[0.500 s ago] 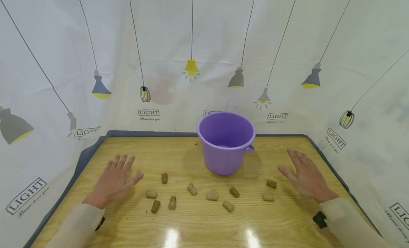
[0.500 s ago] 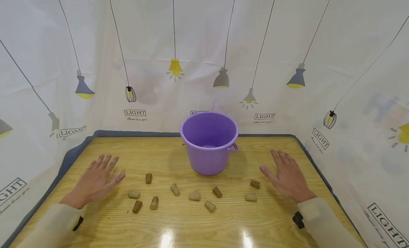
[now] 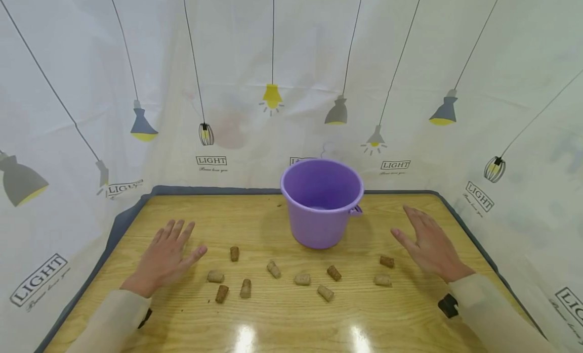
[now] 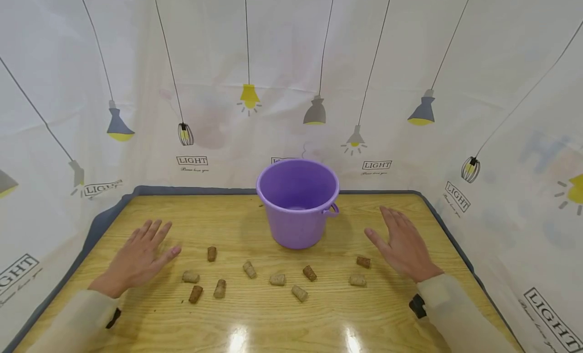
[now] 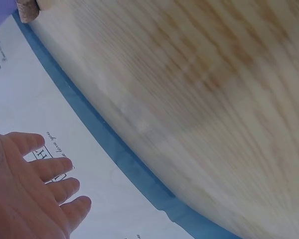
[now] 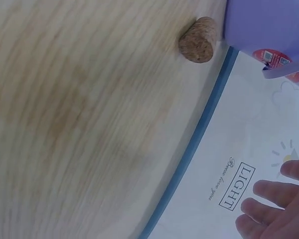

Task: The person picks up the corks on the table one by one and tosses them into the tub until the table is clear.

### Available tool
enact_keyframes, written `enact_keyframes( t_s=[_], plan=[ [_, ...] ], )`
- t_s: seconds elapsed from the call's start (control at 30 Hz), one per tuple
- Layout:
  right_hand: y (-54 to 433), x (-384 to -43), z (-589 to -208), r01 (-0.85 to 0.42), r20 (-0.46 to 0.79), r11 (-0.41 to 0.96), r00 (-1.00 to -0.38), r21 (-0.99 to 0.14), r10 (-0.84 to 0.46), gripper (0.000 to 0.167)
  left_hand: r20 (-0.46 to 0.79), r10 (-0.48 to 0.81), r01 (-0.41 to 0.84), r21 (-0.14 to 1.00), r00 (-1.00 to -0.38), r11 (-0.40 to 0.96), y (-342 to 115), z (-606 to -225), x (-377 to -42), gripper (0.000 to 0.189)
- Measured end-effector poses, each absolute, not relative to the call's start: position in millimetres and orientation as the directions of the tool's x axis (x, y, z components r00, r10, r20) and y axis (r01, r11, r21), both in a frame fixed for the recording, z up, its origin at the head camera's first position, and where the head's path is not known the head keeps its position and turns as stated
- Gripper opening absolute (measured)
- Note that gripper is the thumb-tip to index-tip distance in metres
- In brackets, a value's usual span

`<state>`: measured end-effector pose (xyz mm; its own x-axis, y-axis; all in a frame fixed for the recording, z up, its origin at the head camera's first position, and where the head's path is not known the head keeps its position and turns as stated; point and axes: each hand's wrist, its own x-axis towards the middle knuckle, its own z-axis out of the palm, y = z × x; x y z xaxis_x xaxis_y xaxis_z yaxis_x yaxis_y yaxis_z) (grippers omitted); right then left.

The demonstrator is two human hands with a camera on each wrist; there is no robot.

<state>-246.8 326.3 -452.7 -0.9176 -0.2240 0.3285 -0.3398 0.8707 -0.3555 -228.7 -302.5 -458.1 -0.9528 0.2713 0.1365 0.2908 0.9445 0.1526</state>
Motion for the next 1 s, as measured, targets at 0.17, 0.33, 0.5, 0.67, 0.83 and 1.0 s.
enact_keyframes(
  t_s=[0.17, 0.33, 0.5, 0.67, 0.83, 1.0],
  plan=[
    [321.5, -248.1, -449.2, -0.333, 0.311, 0.865, -0.924, -0.375, -0.221, 0.078, 0.152, 0.281, 0.304, 0.151, -0.947, 0.941, -300.4, -459.3, -228.3, 0.089],
    [315.9, -250.0, -446.3, -0.340, 0.319, 0.859, -0.921, -0.383, -0.222, 0.077, 0.169, 0.287, 0.313, 0.148, -0.943, 0.938, -297.6, -459.2, -227.7, 0.088],
    [309.4, -253.8, -443.1, -0.360, 0.351, 0.846, -0.909, -0.392, -0.224, 0.076, 0.164, 0.289, 0.315, 0.157, -0.943, 0.936, -294.4, -457.5, -227.2, 0.088],
    [302.9, -258.5, -439.3, -0.390, 0.390, 0.830, -0.891, -0.399, -0.232, 0.073, 0.162, 0.288, 0.312, 0.148, -0.944, 0.938, -292.3, -458.2, -227.4, 0.088],
    [296.5, -260.3, -435.2, -0.387, 0.381, 0.813, -0.897, -0.434, -0.224, 0.072, 0.176, 0.293, 0.319, 0.140, -0.940, 0.938, -290.5, -459.5, -227.7, 0.088],
    [290.6, -261.8, -432.2, -0.376, 0.363, 0.789, -0.908, -0.486, -0.209, 0.070, 0.177, 0.300, 0.326, 0.144, -0.937, 0.934, -288.3, -460.0, -227.9, 0.088]
  ],
)
